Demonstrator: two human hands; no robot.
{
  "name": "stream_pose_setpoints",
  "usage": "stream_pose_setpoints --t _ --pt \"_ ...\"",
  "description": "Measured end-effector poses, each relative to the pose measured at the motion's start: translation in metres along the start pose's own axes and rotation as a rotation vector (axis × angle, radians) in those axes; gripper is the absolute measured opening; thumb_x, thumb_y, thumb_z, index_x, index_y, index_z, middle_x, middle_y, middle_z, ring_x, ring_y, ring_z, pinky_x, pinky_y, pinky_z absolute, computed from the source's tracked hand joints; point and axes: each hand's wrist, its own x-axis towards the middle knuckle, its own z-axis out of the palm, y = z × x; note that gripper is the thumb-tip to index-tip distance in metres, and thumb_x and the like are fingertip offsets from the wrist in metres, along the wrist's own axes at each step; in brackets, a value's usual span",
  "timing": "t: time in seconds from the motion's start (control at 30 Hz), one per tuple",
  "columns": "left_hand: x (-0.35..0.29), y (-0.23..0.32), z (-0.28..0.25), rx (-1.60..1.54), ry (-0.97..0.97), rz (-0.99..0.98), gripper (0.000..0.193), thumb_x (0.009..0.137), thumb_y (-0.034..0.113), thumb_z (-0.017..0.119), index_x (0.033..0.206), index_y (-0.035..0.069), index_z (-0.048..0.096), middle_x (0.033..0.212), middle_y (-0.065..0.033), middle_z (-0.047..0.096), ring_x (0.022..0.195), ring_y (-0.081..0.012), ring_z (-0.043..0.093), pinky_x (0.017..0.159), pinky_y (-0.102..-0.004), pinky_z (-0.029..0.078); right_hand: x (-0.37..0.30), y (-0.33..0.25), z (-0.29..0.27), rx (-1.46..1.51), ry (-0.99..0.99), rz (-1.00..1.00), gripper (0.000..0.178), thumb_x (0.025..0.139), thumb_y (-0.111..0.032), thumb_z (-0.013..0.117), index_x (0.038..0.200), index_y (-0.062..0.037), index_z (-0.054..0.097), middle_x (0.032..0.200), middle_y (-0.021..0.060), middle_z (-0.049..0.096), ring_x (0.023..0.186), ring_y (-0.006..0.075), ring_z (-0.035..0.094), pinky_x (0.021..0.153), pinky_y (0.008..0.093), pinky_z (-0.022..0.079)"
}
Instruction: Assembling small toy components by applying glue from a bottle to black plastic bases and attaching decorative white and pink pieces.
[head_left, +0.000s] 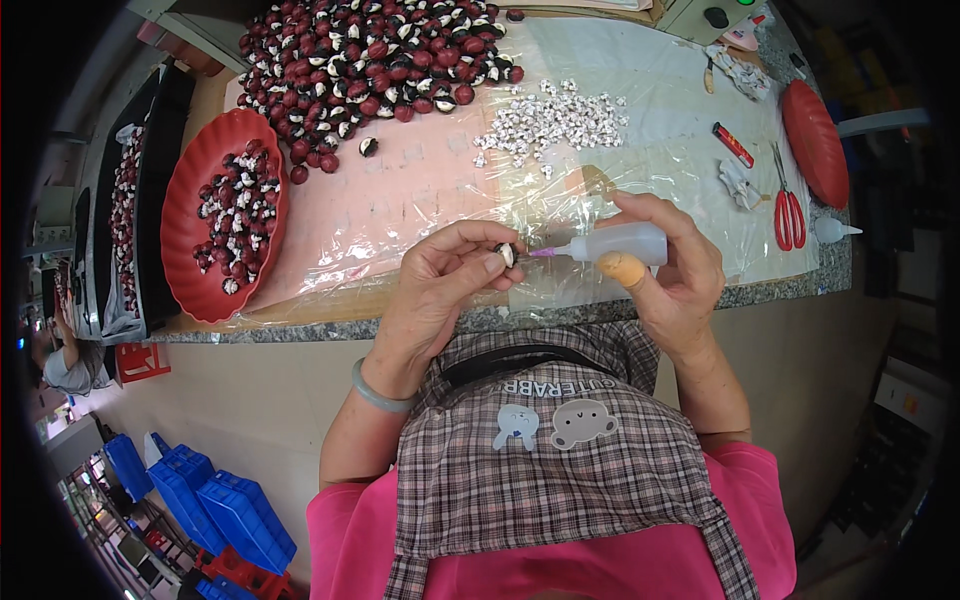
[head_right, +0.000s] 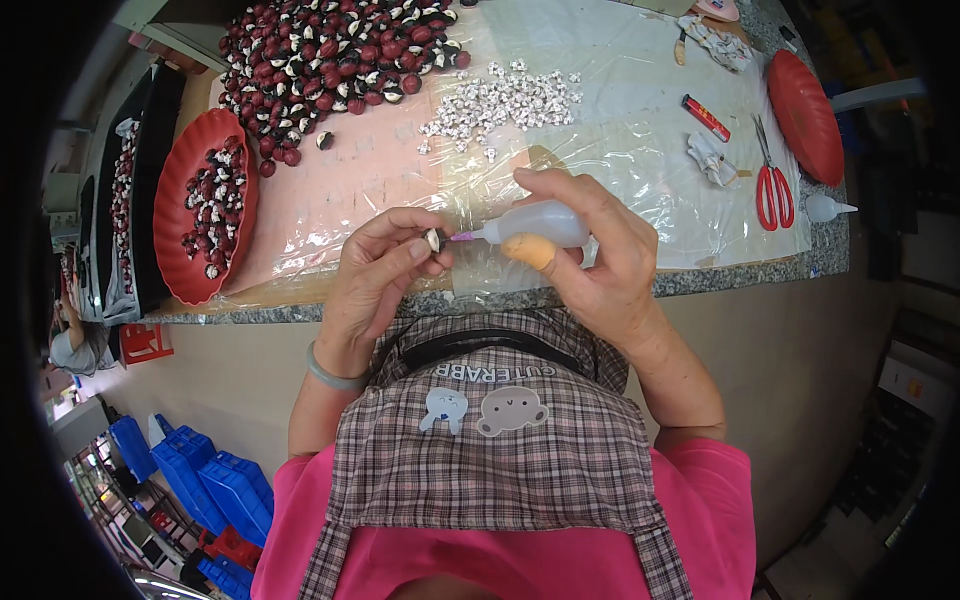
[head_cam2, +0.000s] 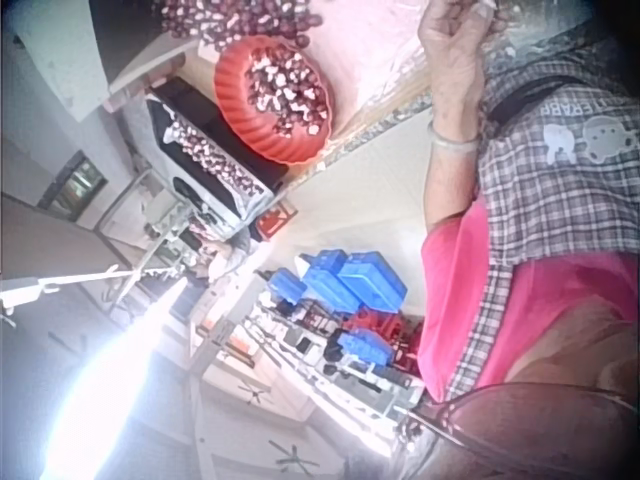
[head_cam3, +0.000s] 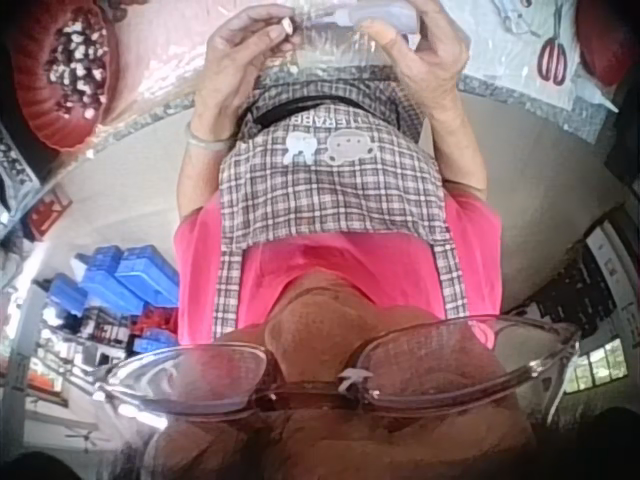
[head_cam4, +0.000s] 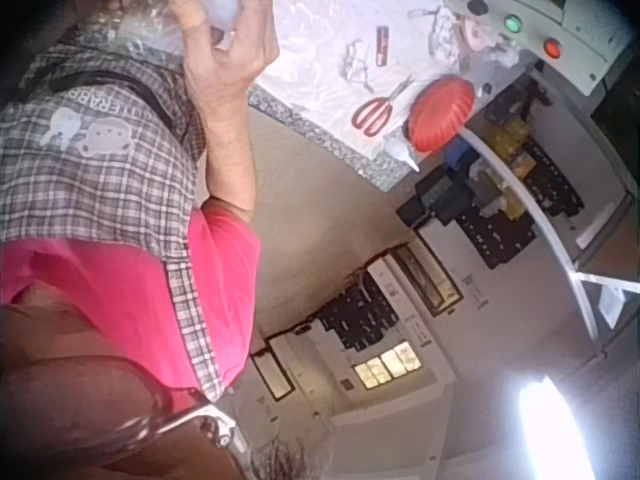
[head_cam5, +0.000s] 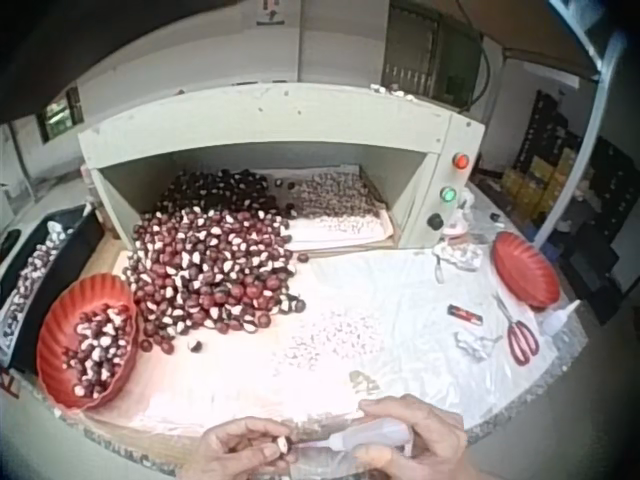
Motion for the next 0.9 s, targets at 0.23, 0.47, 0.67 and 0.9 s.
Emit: stream_pose_setpoints --t 0.23,0.47,0.67,0.9 --pt "-0.002 0.003 -0.007 -0.039 0.014 -0.017 0.026 0.089 0.001 0.058 0.115 -0.002 0.060 0.105 -0.0098 0.064 0.086 -0.0139 0.065 0.076 -0.0238 0.053 0.010 0.023 -0.008 0.709 0.102 0.526 0.039 0.081 -0.001 0.068 0.116 0.0009 0.051 0.104 0.0135 0.060 0.077 0.0173 0.064 0.064 0.0257 0.051" --pt "-0.004 0.001 -0.011 -0.059 0.019 -0.015 0.027 0.091 0.000 0.056 0.118 -0.003 0.059 0.108 -0.0117 0.064 0.087 -0.0141 0.065 0.079 -0.0233 0.053 0.029 0.038 0.005 0.432 -0.097 0.744 0.033 0.082 -0.002 0.067 0.113 -0.0034 0.055 0.093 0.0086 0.060 0.082 0.0166 0.063 0.068 0.0273 0.051" --pt "-0.006 0.001 -0.013 -0.075 0.012 -0.015 0.028 0.091 0.001 0.057 0.118 -0.003 0.059 0.108 -0.0123 0.064 0.088 -0.0141 0.064 0.081 -0.0239 0.053 0.048 0.049 0.018 -0.248 -0.224 0.197 0.022 0.076 -0.003 0.069 0.098 -0.0034 0.064 0.088 0.0090 0.059 0.083 0.0256 0.062 0.073 0.0333 0.049" --pt "-0.009 0.001 -0.015 -0.075 0.013 -0.016 0.028 0.091 0.001 0.057 0.119 -0.003 0.059 0.108 -0.0122 0.064 0.088 -0.0139 0.064 0.081 -0.0243 0.053 0.064 0.063 0.022 -0.349 -0.406 0.079 0.025 0.073 -0.001 0.068 0.098 -0.0005 0.065 0.087 0.0102 0.059 0.081 0.0262 0.060 0.074 0.0330 0.048"
